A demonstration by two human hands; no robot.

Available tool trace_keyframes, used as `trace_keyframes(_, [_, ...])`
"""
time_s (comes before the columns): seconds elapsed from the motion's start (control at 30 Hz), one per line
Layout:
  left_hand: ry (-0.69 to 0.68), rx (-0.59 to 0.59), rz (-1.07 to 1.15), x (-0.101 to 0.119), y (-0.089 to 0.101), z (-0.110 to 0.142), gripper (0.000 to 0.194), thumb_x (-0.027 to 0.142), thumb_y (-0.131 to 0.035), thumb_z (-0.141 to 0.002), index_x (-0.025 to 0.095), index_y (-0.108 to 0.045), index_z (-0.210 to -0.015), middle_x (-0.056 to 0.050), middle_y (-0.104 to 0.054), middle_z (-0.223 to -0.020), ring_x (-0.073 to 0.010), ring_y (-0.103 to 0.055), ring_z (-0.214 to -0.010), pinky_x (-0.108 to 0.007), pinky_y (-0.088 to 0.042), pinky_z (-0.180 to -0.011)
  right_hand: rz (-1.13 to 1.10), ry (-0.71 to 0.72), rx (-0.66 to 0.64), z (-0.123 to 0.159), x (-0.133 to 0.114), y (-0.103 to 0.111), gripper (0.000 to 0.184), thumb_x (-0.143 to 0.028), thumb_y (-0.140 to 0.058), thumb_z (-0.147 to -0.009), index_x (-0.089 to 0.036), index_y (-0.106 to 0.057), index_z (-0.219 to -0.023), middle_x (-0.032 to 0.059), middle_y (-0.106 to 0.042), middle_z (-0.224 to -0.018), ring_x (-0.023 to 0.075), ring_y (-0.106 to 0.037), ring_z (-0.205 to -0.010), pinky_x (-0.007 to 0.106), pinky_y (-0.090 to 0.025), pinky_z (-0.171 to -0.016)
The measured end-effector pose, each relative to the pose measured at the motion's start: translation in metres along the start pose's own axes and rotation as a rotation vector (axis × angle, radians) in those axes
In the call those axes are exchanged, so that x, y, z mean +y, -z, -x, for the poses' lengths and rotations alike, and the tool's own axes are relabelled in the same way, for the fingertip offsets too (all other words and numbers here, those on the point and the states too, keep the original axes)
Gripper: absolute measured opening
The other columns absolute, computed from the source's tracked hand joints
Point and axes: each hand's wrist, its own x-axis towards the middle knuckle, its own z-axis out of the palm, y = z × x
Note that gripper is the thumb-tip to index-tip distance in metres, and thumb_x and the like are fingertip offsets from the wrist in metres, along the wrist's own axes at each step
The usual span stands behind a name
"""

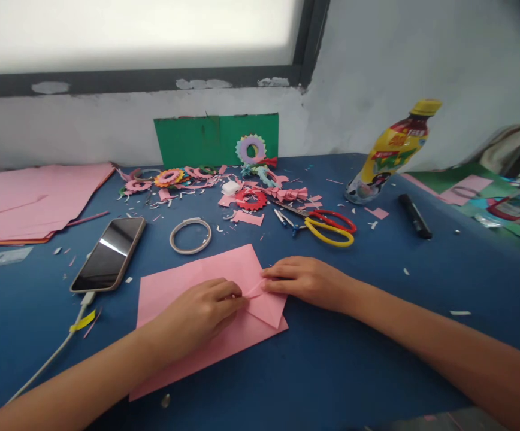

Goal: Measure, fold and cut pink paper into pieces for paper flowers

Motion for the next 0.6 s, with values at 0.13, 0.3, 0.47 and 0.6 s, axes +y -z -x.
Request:
trace_keyframes(0.13, [-0.044,-0.039,-0.094,0.0041,0.0030,-0.0010,0.029,0.018,-0.031,-0.094,0.014,-0.060,-0.098,-0.007,-0.059,-0.089,-0.0163,-0.055,-0.080,-0.029,-0.046,-0.074,0.001,0.005,-0.019,0.0004,0.0004,0.0005,0.029,-0.014,-0.037,-0.092,-0.015,-0.064,-0.102,0.0088,-0.065,-0.107,0.0167,-0.058,-0.095,0.029,-0.050,-0.082])
trace_keyframes(0.3, [-0.084,-0.064,-0.223,0.0081,0.0055,-0.0010,0.026,0.014,-0.034,-0.092,0.011,-0.060,-0.094,-0.009,-0.059,-0.093,-0.0189,-0.055,-0.082,-0.031,-0.047,-0.074,-0.010,0.019,-0.020,0.0009,0.0002,0.0016,0.029,-0.014,-0.037,-0.092,-0.014,-0.065,-0.102,0.0091,-0.065,-0.106,0.0168,-0.058,-0.096,0.029,-0.049,-0.082])
trace_keyframes(0.47, [-0.096,-0.055,-0.246,0.0082,0.0080,0.0028,0.030,0.012,-0.033,-0.091,0.011,-0.062,-0.083,-0.009,-0.060,-0.085,-0.0173,-0.055,-0.073,-0.031,-0.047,-0.067,-0.002,0.013,-0.043,-0.0011,0.0006,0.0028,0.029,-0.014,-0.037,-0.092,-0.015,-0.064,-0.102,0.0084,-0.065,-0.107,0.0164,-0.058,-0.096,0.029,-0.049,-0.082])
trace_keyframes(0.6, [-0.079,0.026,-0.165,0.0105,0.0101,0.0037,0.030,0.011,-0.034,-0.088,0.013,-0.063,-0.082,-0.009,-0.062,-0.081,-0.0181,-0.057,-0.073,-0.031,-0.048,-0.066,0.009,0.008,-0.073,-0.0011,0.0010,0.0031,0.029,-0.013,-0.038,-0.092,-0.016,-0.064,-0.104,0.0080,-0.064,-0.108,0.0158,-0.057,-0.097,0.029,-0.049,-0.083])
